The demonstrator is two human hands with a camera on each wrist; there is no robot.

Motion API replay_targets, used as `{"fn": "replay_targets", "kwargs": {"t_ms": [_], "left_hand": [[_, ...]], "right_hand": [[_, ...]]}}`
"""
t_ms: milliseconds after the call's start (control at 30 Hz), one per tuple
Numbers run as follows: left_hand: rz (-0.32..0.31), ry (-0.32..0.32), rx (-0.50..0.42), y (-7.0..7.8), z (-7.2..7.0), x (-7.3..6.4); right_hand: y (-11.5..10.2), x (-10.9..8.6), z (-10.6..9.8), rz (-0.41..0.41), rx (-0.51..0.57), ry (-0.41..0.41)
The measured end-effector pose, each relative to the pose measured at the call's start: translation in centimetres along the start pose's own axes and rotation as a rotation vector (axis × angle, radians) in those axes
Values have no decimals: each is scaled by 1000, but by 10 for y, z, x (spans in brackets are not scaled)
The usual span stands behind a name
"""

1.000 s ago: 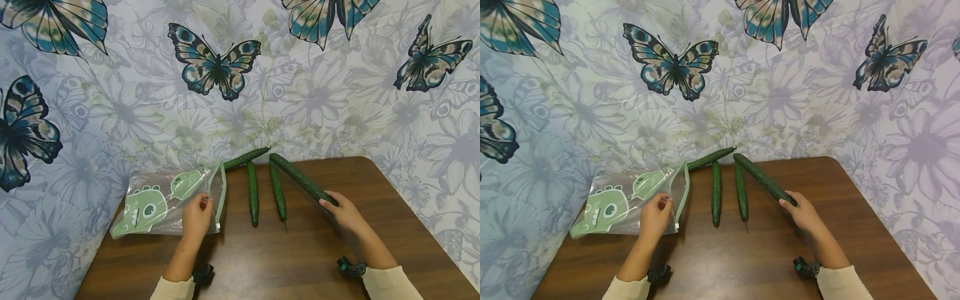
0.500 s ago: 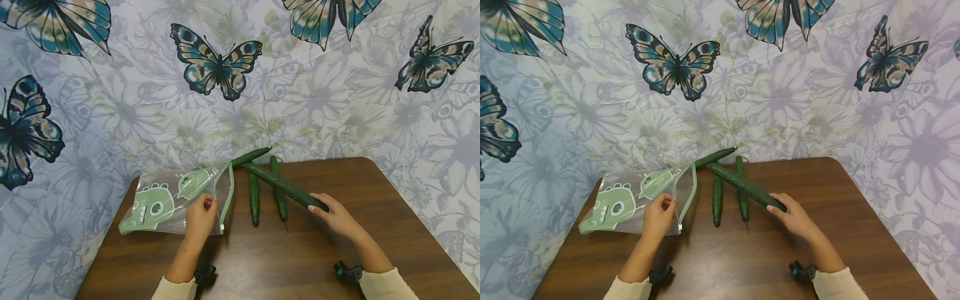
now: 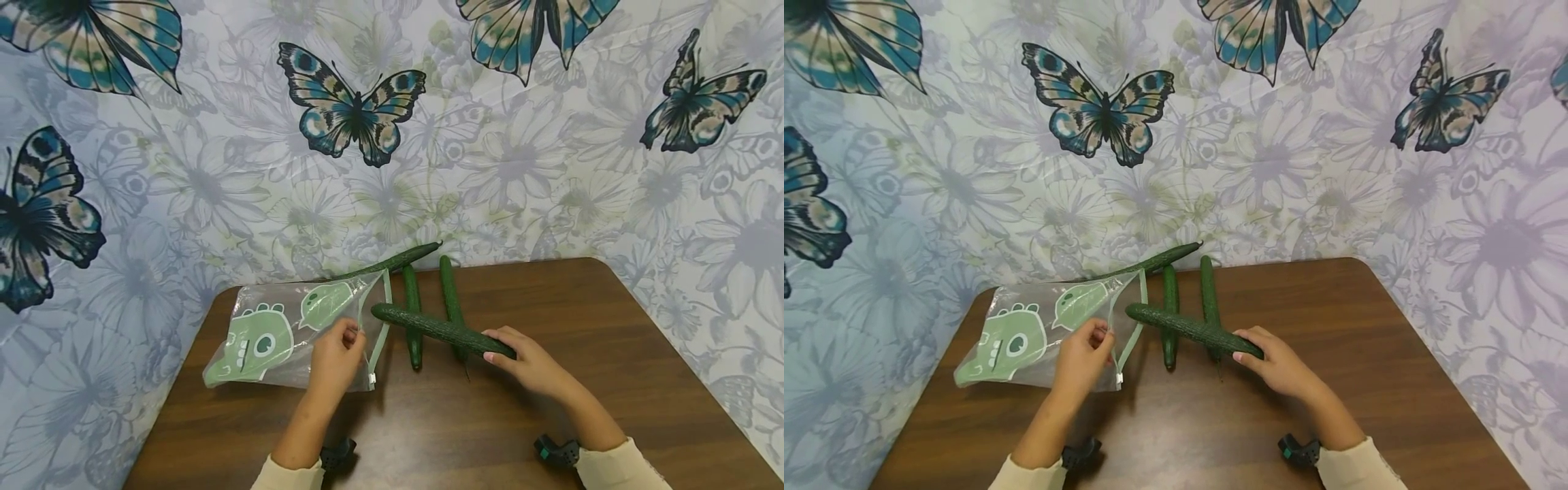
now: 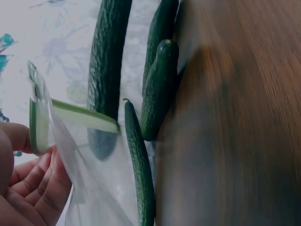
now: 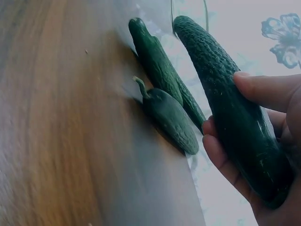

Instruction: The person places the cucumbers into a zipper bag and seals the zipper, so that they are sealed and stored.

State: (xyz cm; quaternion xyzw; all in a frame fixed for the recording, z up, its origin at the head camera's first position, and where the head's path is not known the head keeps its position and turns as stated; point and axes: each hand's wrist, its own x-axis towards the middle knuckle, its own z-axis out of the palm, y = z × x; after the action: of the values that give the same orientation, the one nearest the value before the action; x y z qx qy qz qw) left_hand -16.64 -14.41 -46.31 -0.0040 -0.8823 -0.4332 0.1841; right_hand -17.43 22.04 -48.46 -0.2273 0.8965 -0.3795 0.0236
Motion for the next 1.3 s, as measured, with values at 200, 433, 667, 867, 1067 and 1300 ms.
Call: {"fn": "replay_targets", "kwargs": {"t_ms": [200,433,667,867,1067,1300], "left_hand": [[23,-60,-35,6,2,-3],[27,-122,-65,12,3,-7],[52,-166,-107,20,5,-11],[74,-199,-81,26,9,-16],[58,-228,-89,31,9,-19],[18,-264,-105,32,11,-21]], "right_hand": [[-5,3,9,-11,15,-21],[-12,10,15,-23,7,-42],[-21,21,21,-35,-10,-51],[-26,31,25,-76,-54,-31],[-30,40,31,-89,-66,-31],[-33,52,41,-118,-59,-22]]}}
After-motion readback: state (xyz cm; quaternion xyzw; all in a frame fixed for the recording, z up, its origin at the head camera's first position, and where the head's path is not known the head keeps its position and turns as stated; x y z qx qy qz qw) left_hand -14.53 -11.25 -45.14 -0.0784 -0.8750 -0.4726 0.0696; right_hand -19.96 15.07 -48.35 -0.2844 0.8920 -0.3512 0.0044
